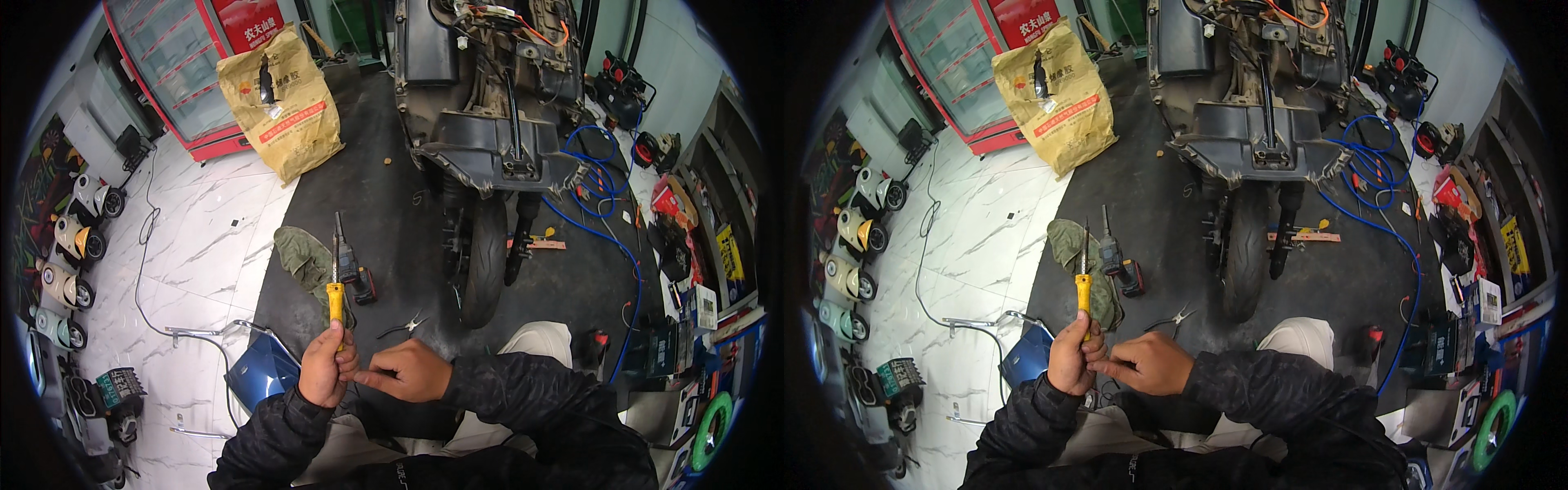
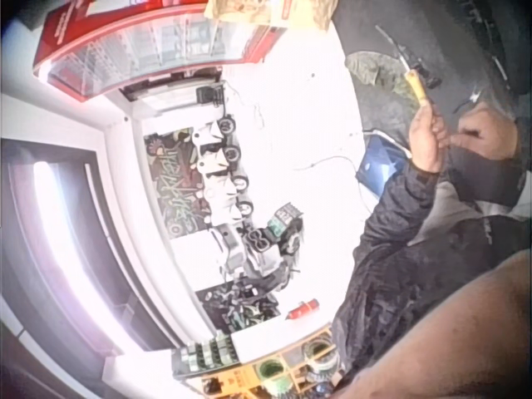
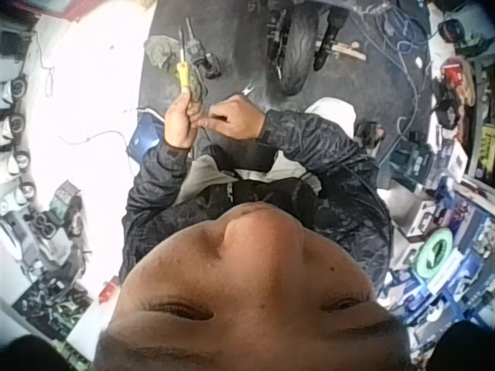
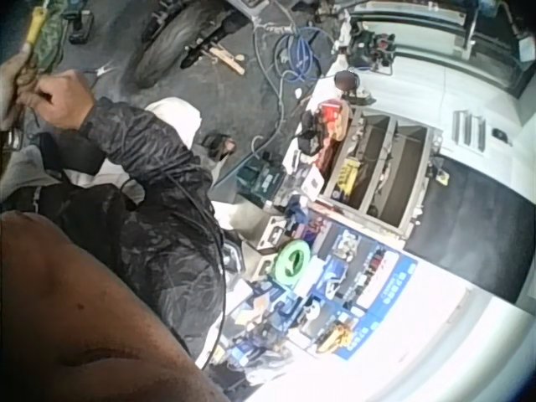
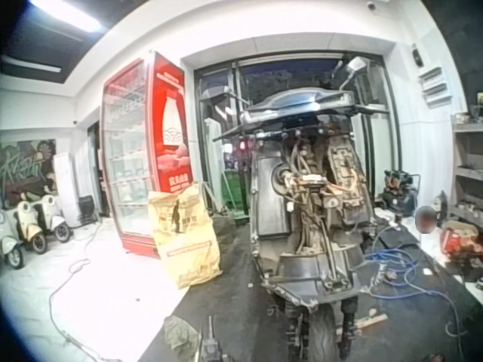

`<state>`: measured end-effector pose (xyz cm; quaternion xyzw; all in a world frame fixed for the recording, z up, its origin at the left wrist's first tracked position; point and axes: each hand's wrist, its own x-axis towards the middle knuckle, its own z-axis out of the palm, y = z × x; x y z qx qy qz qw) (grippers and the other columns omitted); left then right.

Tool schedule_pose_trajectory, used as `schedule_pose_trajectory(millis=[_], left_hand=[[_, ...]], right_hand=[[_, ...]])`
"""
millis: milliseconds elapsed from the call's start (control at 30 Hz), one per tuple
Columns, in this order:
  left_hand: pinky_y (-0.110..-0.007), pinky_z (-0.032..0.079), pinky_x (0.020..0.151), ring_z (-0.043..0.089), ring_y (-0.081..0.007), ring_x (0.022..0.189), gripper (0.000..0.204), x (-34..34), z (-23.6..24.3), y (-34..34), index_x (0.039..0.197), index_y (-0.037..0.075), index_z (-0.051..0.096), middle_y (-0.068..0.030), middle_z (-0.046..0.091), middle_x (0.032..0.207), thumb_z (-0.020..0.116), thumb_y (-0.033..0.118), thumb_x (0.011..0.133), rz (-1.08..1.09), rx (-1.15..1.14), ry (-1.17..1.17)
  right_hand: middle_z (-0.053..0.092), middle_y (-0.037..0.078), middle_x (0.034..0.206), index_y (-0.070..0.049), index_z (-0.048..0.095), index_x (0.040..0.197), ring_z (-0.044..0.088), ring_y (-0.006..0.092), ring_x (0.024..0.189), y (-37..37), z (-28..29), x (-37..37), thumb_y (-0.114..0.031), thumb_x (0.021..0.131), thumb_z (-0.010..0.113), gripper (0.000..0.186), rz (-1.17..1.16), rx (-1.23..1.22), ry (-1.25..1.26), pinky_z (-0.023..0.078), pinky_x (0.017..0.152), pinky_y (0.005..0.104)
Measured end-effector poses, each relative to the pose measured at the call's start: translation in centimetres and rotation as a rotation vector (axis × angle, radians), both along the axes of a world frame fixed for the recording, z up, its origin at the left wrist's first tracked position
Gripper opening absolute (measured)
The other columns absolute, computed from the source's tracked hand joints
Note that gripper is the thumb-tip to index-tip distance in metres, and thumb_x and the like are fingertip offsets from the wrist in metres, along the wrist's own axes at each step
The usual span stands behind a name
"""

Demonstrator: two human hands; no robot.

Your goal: The person uses a yellow-handled soldering iron to work on the scooter's wiring and internal components. They hold wires with one hand while applying the soldering iron with the other, focusing on the area near the front wheel and under the seat.

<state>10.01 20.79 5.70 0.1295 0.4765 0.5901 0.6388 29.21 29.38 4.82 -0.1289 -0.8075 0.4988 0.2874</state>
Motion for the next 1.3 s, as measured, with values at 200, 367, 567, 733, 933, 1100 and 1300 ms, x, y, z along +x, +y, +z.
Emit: schedule_pose_trajectory(millis=[200, 367, 567, 733, 933, 1100, 1300], left_hand=[[-0.024, 0.027, 0.05, 0.033, -0.0073, 0.055, 0.039, 0.1, 0.0, 0.0, 0.1, 0.008, 0.058, 0.0039, 0.04, 0.069, 0.055, 0.043, 0.117, -0.03, 0.017, 0.04], [-0.026, 0.026, 0.051, 0.032, -0.0078, 0.057, 0.039, 0.1, 0.1, -0.1, 0.099, 0.008, 0.058, 0.0038, 0.04, 0.069, 0.055, 0.042, 0.117, -0.032, 0.005, 0.085], [-0.025, 0.028, 0.052, 0.035, -0.008, 0.058, 0.037, 0.0, 0.1, 0.1, 0.102, 0.007, 0.06, 0.0032, 0.042, 0.07, 0.055, 0.041, 0.117, -0.02, 0.0, 0.081], [-0.025, 0.035, 0.056, 0.041, -0.0096, 0.062, 0.034, 0.5, 0.0, 0.0, 0.105, 0.007, 0.058, -0.0004, 0.049, 0.075, 0.053, 0.037, 0.118, -0.045, 0.078, 0.094], [-0.028, 0.04, 0.057, 0.047, -0.0131, 0.063, 0.036, 0.5, -0.4, 0.1, 0.105, 0.006, 0.058, -0.0022, 0.052, 0.077, 0.048, 0.037, 0.119, -0.056, 0.188, 0.284], [-0.028, 0.043, 0.057, 0.052, -0.0113, 0.062, 0.036, 0.5, -2.0, -0.1, 0.1, 0.004, 0.06, 0.0005, 0.056, 0.074, 0.05, 0.033, 0.119, -0.179, 0.191, 0.518], [-0.043, 0.052, 0.064, 0.073, -0.0387, 0.071, 0.033, 2.7, -2.7, 1.1, 0.102, -0.005, 0.064, -0.0221, 0.072, 0.078, 0.061, 0.027, 0.109, -0.135, 0.22, 1.112]], right_hand=[[0.064, 0.016, 0.063, -0.004, 0.063, 0.07, 0.065, 0.0368, 0.056, 0.0, -0.5, -0.2, -0.044, 0.106, 0.073, 0.054, 0.013, 0.042, -0.014, 0.048, 0.054, 0.0454], [0.065, 0.015, 0.064, -0.004, 0.065, 0.071, 0.066, 0.0366, 0.057, 0.1, -0.8, -0.4, -0.044, 0.106, 0.072, 0.053, 0.006, 0.055, -0.031, 0.049, 0.055, 0.0456], [0.072, 0.013, 0.075, -0.004, 0.074, 0.093, 0.07, 0.0312, 0.062, 0.1, -0.7, -0.4, -0.035, 0.104, 0.076, 0.033, 0.015, 0.061, 0.014, 0.052, 0.057, 0.0409], [0.074, 0.01, 0.086, -0.006, 0.068, 0.132, 0.073, 0.0293, 0.067, 0.0, -1.0, -0.9, -0.016, 0.1, 0.076, 0.035, -0.11, 0.156, 0.073, 0.057, 0.063, 0.0402], [0.071, 0.008, 0.089, -0.011, 0.059, 0.151, 0.073, 0.0312, 0.072, 0.6, -1.5, -0.7, -0.006, 0.093, 0.072, 0.06, -0.218, 0.434, 0.048, 0.059, 0.067, 0.0434], [0.07, 0.008, 0.093, -0.015, 0.05, 0.164, 0.072, 0.0323, 0.074, 0.6, -2.0, -0.6, -0.007, 0.094, 0.072, 0.074, -0.232, 0.409, -0.029, 0.058, 0.067, 0.0446], [0.077, 0.014, 0.12, -0.013, 0.055, 0.16, 0.078, 0.0349, 0.093, 0.2, -3.3, -0.1, -0.003, 0.091, 0.073, 0.072, -0.277, 0.347, -0.054, 0.064, 0.078, 0.0418]])
